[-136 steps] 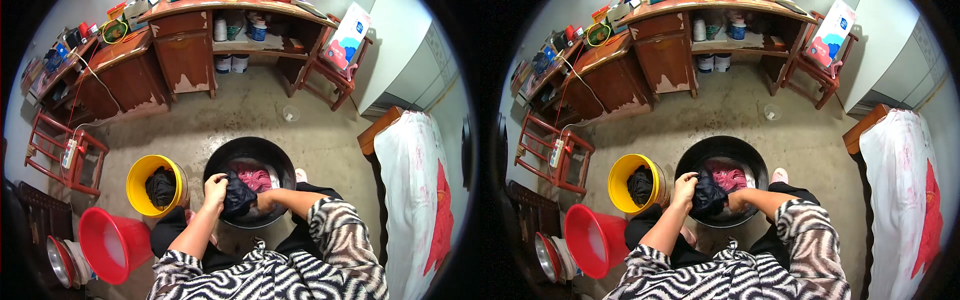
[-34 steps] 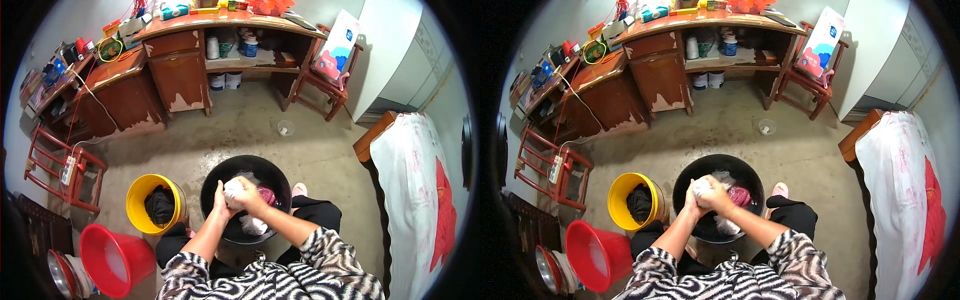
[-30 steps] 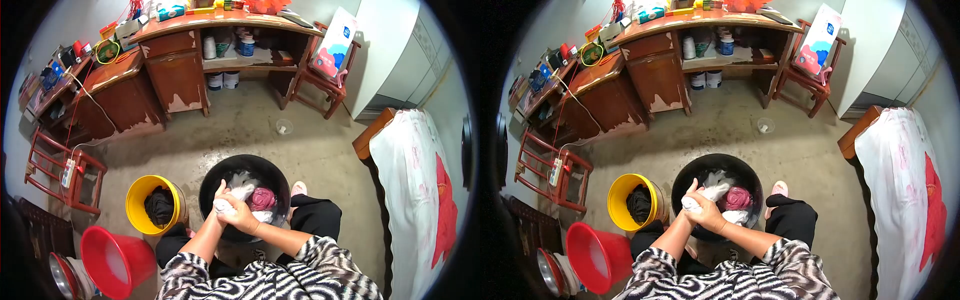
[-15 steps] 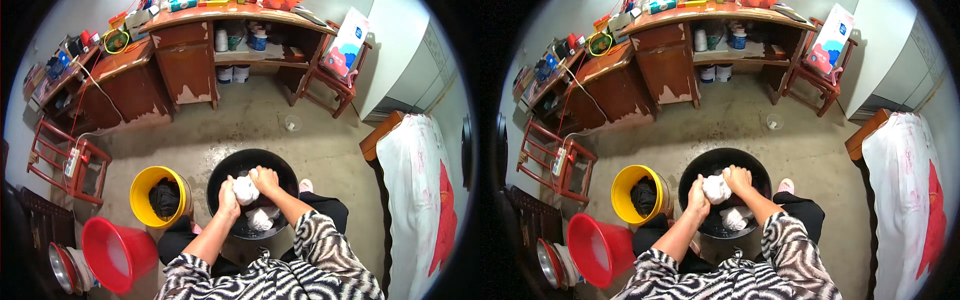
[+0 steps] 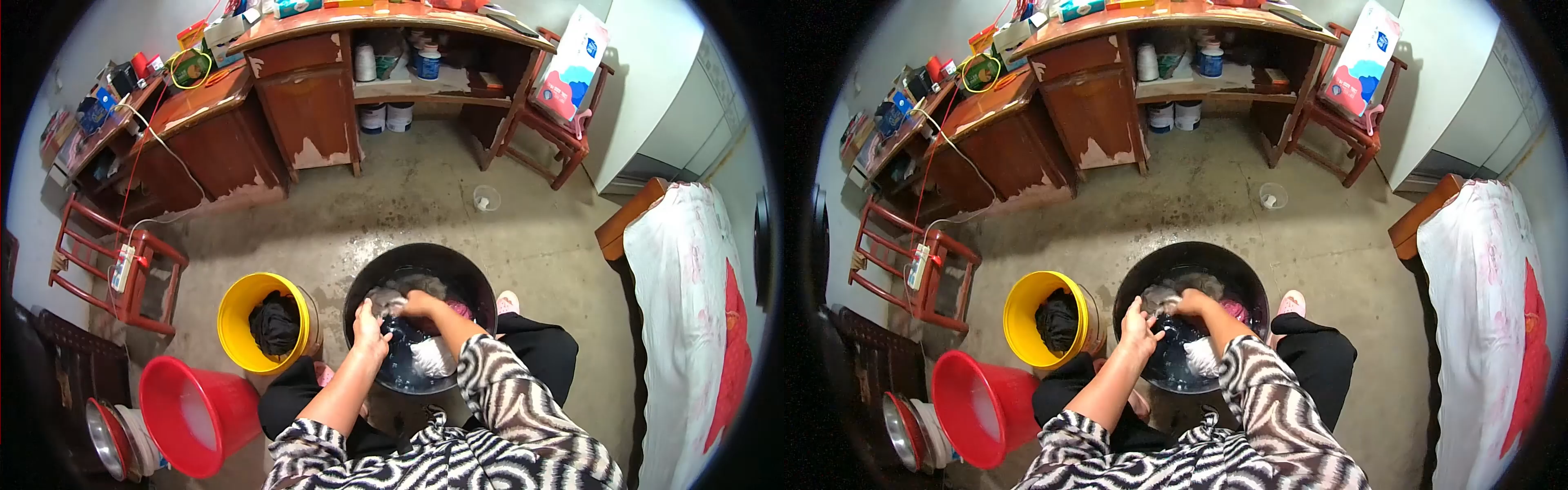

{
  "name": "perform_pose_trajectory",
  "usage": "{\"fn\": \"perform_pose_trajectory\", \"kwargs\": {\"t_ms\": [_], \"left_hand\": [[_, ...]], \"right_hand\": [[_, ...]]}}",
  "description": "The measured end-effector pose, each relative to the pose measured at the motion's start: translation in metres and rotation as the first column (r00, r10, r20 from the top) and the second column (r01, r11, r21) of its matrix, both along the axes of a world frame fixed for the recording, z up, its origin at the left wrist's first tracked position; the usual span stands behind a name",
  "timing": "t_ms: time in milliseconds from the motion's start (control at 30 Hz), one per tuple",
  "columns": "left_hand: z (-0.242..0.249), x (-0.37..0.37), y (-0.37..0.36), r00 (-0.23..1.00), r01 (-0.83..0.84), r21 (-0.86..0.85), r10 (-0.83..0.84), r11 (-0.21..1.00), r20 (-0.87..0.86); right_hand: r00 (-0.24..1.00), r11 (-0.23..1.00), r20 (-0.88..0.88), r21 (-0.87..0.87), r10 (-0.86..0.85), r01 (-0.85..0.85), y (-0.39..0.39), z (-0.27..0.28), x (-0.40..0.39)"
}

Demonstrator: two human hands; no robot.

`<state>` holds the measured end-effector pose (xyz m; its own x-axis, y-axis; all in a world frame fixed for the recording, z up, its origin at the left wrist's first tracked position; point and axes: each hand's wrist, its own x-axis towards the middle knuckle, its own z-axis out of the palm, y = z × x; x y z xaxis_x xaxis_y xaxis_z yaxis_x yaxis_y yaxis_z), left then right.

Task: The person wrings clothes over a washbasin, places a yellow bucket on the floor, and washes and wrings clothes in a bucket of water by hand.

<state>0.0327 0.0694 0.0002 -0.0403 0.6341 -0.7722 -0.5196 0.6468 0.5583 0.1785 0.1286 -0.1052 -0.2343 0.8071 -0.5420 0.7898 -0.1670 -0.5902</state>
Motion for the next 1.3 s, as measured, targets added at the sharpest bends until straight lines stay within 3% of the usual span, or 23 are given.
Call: {"fn": "perform_pose_trajectory", "kwargs": {"t_ms": [33,100,167,233,300,367,433,467,500,567,600,633,733,800,833,867,900,933,967,1000,1100,1167,1300], "left_hand": [[0.001,0.000,0.002,1.000,-0.013,-0.011,0.013,1.000,0.009],[-0.001,-0.002,0.005,0.999,-0.034,-0.010,0.035,0.999,0.017],[-0.010,-0.003,0.011,0.996,-0.065,-0.031,0.067,0.997,0.057],[-0.014,-0.002,0.012,0.998,-0.012,-0.071,0.017,0.997,0.063],[-0.002,0.002,0.013,0.986,0.059,-0.098,-0.043,0.993,0.160],[0.019,0.007,0.014,0.993,0.074,-0.116,-0.062,0.991,0.105],[-0.029,-0.007,0.022,0.865,0.032,0.240,-0.147,0.970,0.479],[-0.045,-0.015,0.028,0.681,0.061,0.310,-0.267,0.949,0.682],[-0.005,-0.013,0.020,0.757,0.175,0.267,-0.303,0.948,0.579],[-0.031,-0.015,0.024,0.681,0.235,0.213,-0.317,0.948,0.660],[0.012,-0.005,0.017,0.790,0.219,0.079,-0.224,0.973,0.570],[0.010,-0.005,0.016,0.790,0.222,0.077,-0.226,0.972,0.570],[-0.016,-0.010,0.016,0.727,0.211,0.241,-0.316,0.947,0.609],[-0.038,-0.007,0.014,0.735,0.174,0.359,-0.364,0.917,0.573],[-0.050,-0.005,0.013,0.745,0.136,0.475,-0.405,0.870,0.530],[-0.083,-0.006,0.018,0.885,0.190,0.839,-0.459,0.509,0.078],[-0.069,0.001,0.014,0.886,0.187,0.839,-0.457,0.511,0.081],[-0.038,0.011,0.007,0.921,0.031,0.576,-0.247,0.817,0.301],[-0.021,0.015,0.004,0.907,-0.132,0.210,0.033,0.969,0.420],[-0.027,0.014,0.005,0.970,-0.084,0.201,0.034,0.976,0.240],[-0.010,0.020,-0.001,0.991,-0.094,0.199,0.072,0.975,0.114],[-0.019,0.018,-0.001,0.994,-0.068,0.255,0.045,0.965,0.095],[0.018,0.003,-0.001,0.996,-0.033,0.159,0.020,0.987,0.085]], "right_hand": [[0.960,0.959,-0.138,-0.185,-0.244,0.217,0.008,-0.001,0.001],[0.776,0.829,-0.295,-0.244,-0.557,0.502,0.009,0.007,-0.002],[0.788,0.827,-0.254,-0.206,-0.561,0.523,-0.001,0.066,-0.008],[0.553,0.863,-0.667,-0.322,-0.498,0.389,-0.013,0.099,-0.011],[0.449,0.905,-0.806,-0.236,-0.385,0.353,-0.028,0.125,-0.017],[0.536,0.926,-0.820,0.018,-0.202,0.377,-0.045,0.136,-0.020],[0.499,0.921,-0.866,0.170,-0.030,0.350,-0.067,0.146,-0.030],[0.577,0.905,-0.816,0.278,0.045,0.322,-0.078,0.155,-0.034],[0.648,0.879,-0.753,0.381,0.116,0.285,-0.088,0.163,-0.037],[0.680,0.777,-0.711,0.526,0.180,0.345,-0.099,0.160,-0.047],[0.733,0.706,-0.656,0.605,0.179,0.369,-0.102,0.163,-0.052],[0.784,0.629,-0.598,0.678,0.169,0.381,-0.106,0.169,-0.055],[0.866,0.543,-0.486,0.761,0.116,0.355,-0.108,0.181,-0.063],[0.862,0.569,-0.501,0.732,0.076,0.375,-0.101,0.172,-0.065],[0.857,0.592,-0.514,0.702,0.038,0.395,-0.095,0.162,-0.065],[0.851,0.614,-0.526,0.672,0.001,0.414,-0.089,0.153,-0.063],[0.852,0.617,-0.524,0.671,0.002,0.411,-0.079,0.141,-0.058],[0.881,0.616,-0.472,0.683,-0.038,0.392,-0.067,0.128,-0.049],[0.905,0.614,-0.419,0.695,-0.076,0.373,-0.055,0.117,-0.042],[0.904,0.641,-0.415,0.667,-0.102,0.378,-0.047,0.108,-0.037],[0.869,0.663,-0.388,0.568,-0.306,0.487,-0.026,0.079,-0.021],[0.924,0.710,-0.164,0.599,-0.344,0.371,-0.017,0.074,-0.005],[0.881,0.701,0.024,0.616,-0.472,0.359,-0.007,0.059,0.016]]}}
